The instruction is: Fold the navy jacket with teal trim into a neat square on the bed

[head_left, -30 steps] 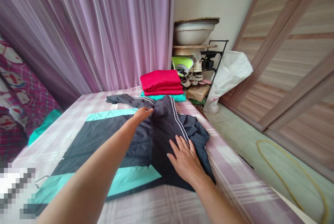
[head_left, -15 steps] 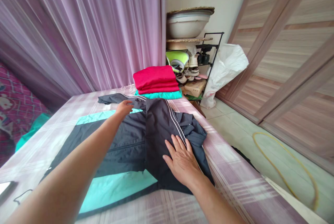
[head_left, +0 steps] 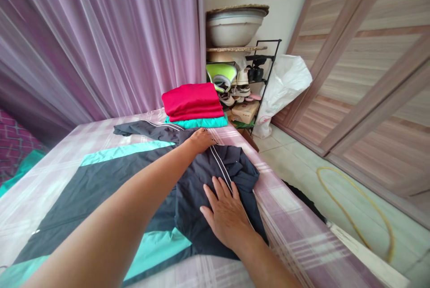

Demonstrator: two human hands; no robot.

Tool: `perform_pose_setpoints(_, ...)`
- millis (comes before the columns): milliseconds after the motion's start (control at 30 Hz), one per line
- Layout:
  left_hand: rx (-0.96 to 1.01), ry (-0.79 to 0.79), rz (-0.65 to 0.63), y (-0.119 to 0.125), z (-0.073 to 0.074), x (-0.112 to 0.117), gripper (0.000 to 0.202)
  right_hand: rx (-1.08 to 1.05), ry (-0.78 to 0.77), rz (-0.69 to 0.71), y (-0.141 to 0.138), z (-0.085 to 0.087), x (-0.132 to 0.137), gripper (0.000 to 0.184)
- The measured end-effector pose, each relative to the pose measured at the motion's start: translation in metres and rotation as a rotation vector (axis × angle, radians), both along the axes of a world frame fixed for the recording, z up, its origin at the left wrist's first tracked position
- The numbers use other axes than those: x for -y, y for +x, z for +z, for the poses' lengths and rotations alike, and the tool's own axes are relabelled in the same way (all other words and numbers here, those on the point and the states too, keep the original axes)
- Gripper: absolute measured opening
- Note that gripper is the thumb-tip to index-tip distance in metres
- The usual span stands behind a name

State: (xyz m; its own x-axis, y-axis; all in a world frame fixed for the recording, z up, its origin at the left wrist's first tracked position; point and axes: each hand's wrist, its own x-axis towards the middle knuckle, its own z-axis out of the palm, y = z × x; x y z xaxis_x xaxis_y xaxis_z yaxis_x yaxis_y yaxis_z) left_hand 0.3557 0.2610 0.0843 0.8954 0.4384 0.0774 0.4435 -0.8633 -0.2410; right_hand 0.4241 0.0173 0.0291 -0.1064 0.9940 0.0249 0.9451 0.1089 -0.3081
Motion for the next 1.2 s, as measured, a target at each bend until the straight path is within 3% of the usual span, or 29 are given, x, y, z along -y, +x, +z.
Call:
perform_pose_setpoints(100, 0.148, -0.181, 0.079, -0.003, -0.003, -0.001, 0.020, 0.002, -0.002, 0.002, 0.000, 0.000, -0.001, 0.059)
perform_pose_setpoints(200, 0.233, -0.239, 0.116, -0.013, 0.011, -0.004, 0.017, -0.007, 0.024, 0.015, 0.000, -0.001, -0.002, 0.058)
perform_pose_setpoints(333, 0.244, -0.221, 0.116, -0.046, 0.048, -0.007, 0.024, 0.002, 0.078, 0.029, 0.003, -0.005, -0.001, 0.057)
perform_pose_setpoints(467, 0.208, -0.132, 0.114, -0.101, 0.092, 0.000, 0.017, 0.003, 0.179, 0.103, 0.007, -0.005, -0.001, 0.049)
perform_pose_setpoints(600, 0.260, -0.070, 0.101, -0.161, 0.121, 0.033, 0.021, -0.048, 0.382, 0.183, 0.010, 0.000, 0.003, 0.033)
perform_pose_setpoints(733, 0.288, -0.048, 0.162, -0.214, 0.131, 0.085, 0.013, -0.098, 0.572, 0.033, 0.017, 0.000, 0.016, 0.038)
perform_pose_setpoints(800, 0.261, -0.009, 0.219, -0.238, 0.131, 0.112, 0.012, -0.131, 0.562, -0.045, 0.023, -0.003, 0.026, 0.048)
perform_pose_setpoints(900, 0.201, 0.064, 0.321, -0.270, 0.123, 0.153, 0.019, -0.173, 0.395, -0.141, 0.034, -0.007, 0.043, 0.062)
perform_pose_setpoints(967, 0.152, 0.116, 0.403, -0.288, 0.109, 0.182, 0.023, -0.160, 0.318, -0.164, 0.041, -0.006, 0.052, 0.057)
perform_pose_setpoints(1100, 0.056, 0.141, 0.514, -0.320, 0.060, 0.237, 0.028, -0.069, 0.333, -0.092, 0.050, -0.003, 0.066, 0.032)
perform_pose_setpoints(1200, 0.080, 0.092, 0.602, -0.343, 0.019, 0.266, 0.031, -0.046, 0.339, -0.041, 0.053, -0.009, 0.070, 0.031)
